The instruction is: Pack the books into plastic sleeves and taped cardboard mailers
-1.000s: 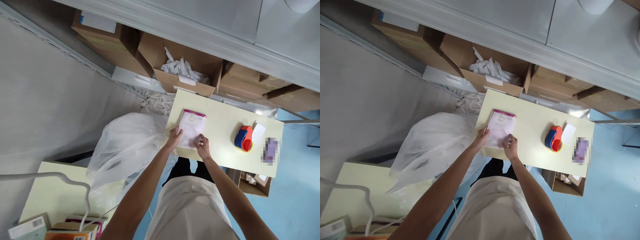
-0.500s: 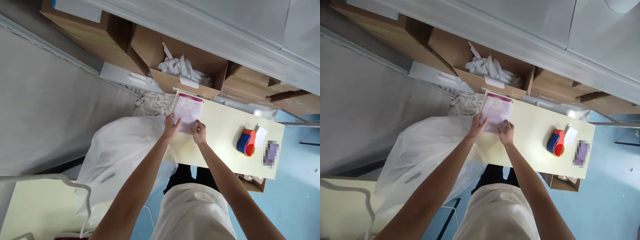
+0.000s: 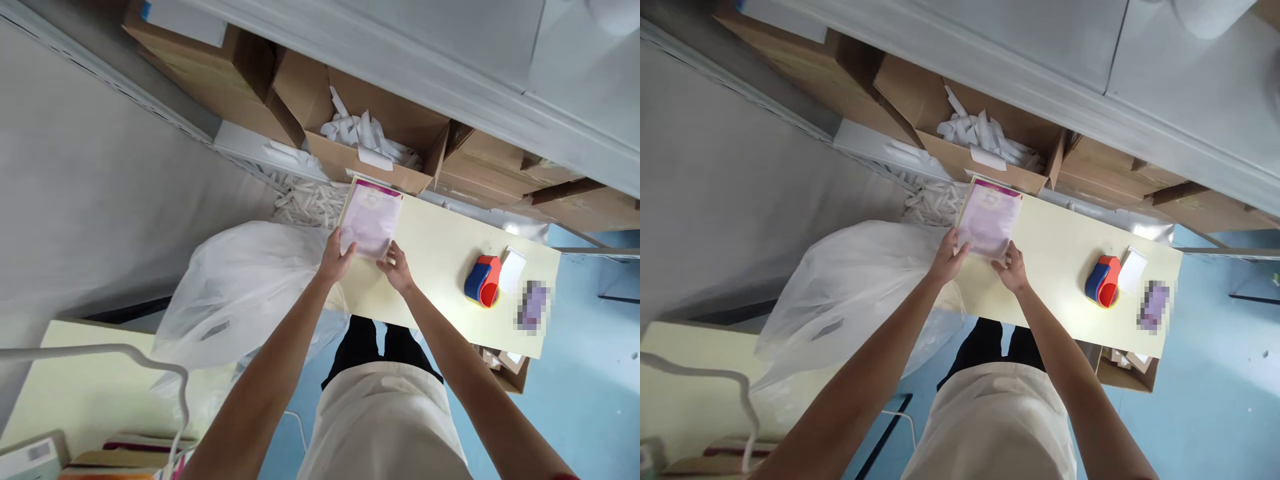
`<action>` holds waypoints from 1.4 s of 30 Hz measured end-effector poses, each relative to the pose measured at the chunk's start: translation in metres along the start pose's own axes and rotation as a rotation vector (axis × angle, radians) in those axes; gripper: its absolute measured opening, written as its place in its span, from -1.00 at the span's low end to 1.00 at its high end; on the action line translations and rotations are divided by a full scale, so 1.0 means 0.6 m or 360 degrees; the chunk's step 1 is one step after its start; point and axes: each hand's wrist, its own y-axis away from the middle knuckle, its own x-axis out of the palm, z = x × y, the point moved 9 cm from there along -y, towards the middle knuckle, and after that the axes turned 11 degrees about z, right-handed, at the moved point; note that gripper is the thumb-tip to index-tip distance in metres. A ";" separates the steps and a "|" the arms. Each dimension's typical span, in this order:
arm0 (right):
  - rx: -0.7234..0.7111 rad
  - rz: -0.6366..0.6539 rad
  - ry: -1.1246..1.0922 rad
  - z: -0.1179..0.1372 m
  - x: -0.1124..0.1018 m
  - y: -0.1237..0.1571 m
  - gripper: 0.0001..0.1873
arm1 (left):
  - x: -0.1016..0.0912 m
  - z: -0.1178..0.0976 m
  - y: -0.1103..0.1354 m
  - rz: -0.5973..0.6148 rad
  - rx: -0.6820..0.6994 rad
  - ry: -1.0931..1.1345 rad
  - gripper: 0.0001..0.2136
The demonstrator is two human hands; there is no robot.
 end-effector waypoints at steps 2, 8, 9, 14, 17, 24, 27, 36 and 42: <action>0.0065 0.0080 -0.0156 -0.014 -0.003 0.045 -0.09 | 0.007 -0.008 0.053 0.0014 -0.0069 0.0081 -0.24; 0.0100 0.0270 -0.0332 -0.061 -0.025 0.190 -0.33 | 0.039 -0.025 0.242 0.0161 -0.0258 0.0010 -0.34; 0.0094 0.0303 -0.0348 -0.068 -0.027 0.207 -0.36 | 0.044 -0.027 0.273 0.0184 -0.0267 -0.0080 -0.37; 0.0062 0.0468 -0.0235 -0.077 -0.015 0.262 -0.53 | 0.064 -0.020 0.433 0.0078 -0.0314 -0.0305 -0.52; 0.0050 0.0612 -0.0085 -0.065 0.008 0.283 -0.57 | 0.075 0.005 0.522 -0.0082 -0.0407 -0.0184 -0.54; -0.0099 0.0905 0.0121 -0.024 0.068 0.337 -0.57 | 0.072 0.043 0.647 -0.0637 -0.0316 0.0228 -0.63; -0.0099 0.0954 0.0195 -0.036 0.106 0.362 -0.56 | 0.049 0.041 0.690 -0.0874 -0.0229 0.0253 -0.63; -0.0206 0.1574 0.0391 -0.083 0.366 0.544 -0.60 | -0.017 0.073 0.944 -0.1338 -0.0236 0.0538 -0.61; -0.0255 0.1919 0.0492 -0.113 0.520 0.712 -0.61 | -0.059 0.166 1.143 -0.1586 -0.0317 0.0691 -0.63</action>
